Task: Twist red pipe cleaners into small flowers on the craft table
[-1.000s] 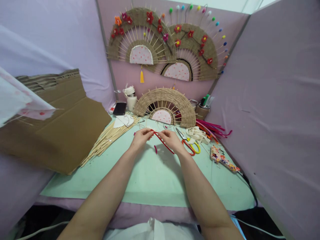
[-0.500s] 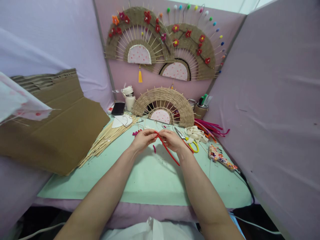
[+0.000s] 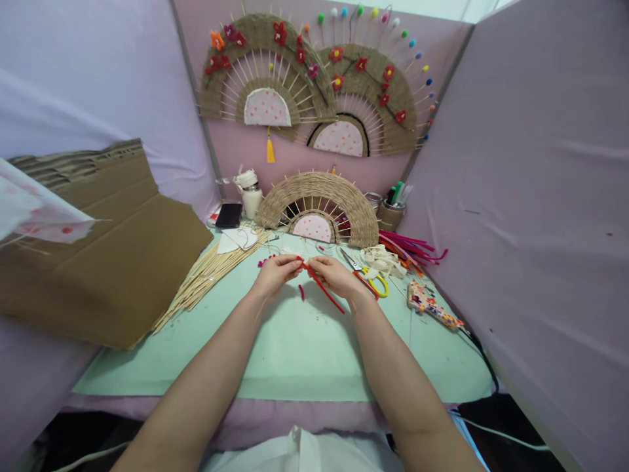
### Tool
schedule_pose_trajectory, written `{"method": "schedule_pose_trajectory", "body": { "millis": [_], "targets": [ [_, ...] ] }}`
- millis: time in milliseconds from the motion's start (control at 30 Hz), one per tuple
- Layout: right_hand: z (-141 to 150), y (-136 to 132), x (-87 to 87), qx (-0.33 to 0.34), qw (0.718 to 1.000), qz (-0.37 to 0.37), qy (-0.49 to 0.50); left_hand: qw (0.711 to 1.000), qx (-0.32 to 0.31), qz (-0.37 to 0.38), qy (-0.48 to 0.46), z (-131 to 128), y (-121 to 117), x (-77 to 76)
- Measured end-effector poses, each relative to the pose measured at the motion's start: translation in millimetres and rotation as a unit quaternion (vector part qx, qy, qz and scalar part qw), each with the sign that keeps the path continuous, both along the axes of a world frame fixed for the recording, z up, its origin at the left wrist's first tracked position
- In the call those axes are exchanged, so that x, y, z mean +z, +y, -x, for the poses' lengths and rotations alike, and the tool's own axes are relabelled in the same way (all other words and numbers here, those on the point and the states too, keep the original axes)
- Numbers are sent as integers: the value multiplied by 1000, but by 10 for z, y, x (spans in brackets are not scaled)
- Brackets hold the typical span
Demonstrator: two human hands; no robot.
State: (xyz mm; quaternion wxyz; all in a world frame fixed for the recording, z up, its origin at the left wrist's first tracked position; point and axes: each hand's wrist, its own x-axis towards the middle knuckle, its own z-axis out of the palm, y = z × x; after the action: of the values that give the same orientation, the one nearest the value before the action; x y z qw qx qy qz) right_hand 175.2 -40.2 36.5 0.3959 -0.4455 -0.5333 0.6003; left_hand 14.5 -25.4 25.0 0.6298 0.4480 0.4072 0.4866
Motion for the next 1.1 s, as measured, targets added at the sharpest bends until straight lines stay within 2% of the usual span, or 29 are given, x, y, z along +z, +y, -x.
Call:
{"method": "schedule_pose_trajectory", "body": {
  "millis": [67, 200, 333, 400, 467, 600, 767, 833, 900, 1000, 1100],
  "targets": [
    [-15, -3, 0, 7, 1000, -5, -11, 999, 36, -25, 24, -19, 3, -2],
    [-25, -4, -5, 24, 998, -27, -41, 991, 61, -82, 85, -30, -13, 21],
    [15, 3, -35, -13, 996, -47, -78, 980, 65, -114, 151, -37, -22, 21],
    [36, 16, -64, -41, 989, -84, -115, 974, 61, -121, 180, -35, -10, -5],
    [53, 32, -96, -74, 972, -149, -165, 970, 62, -120, 201, -25, 12, -43],
    [88, 52, -150, -127, 918, -265, -266, 962, 52, -129, 236, 1, 50, -114],
    [193, 19, -192, -171, 878, -305, -327, 956, 45, -136, 257, -20, 26, -111],
    [231, 2, -193, -196, 883, -287, -314, 965, 44, -116, 232, -41, 3, -76],
    [240, -4, -180, -202, 907, -249, -272, 977, 45, -83, 193, -54, -12, -38],
    [186, 18, -144, -155, 959, -176, -159, 988, 60, -37, 136, -46, -9, -8],
    [92, 54, -103, -110, 980, -148, -76, 995, 50, -12, 80, -21, 3, -9]
  ]
}}
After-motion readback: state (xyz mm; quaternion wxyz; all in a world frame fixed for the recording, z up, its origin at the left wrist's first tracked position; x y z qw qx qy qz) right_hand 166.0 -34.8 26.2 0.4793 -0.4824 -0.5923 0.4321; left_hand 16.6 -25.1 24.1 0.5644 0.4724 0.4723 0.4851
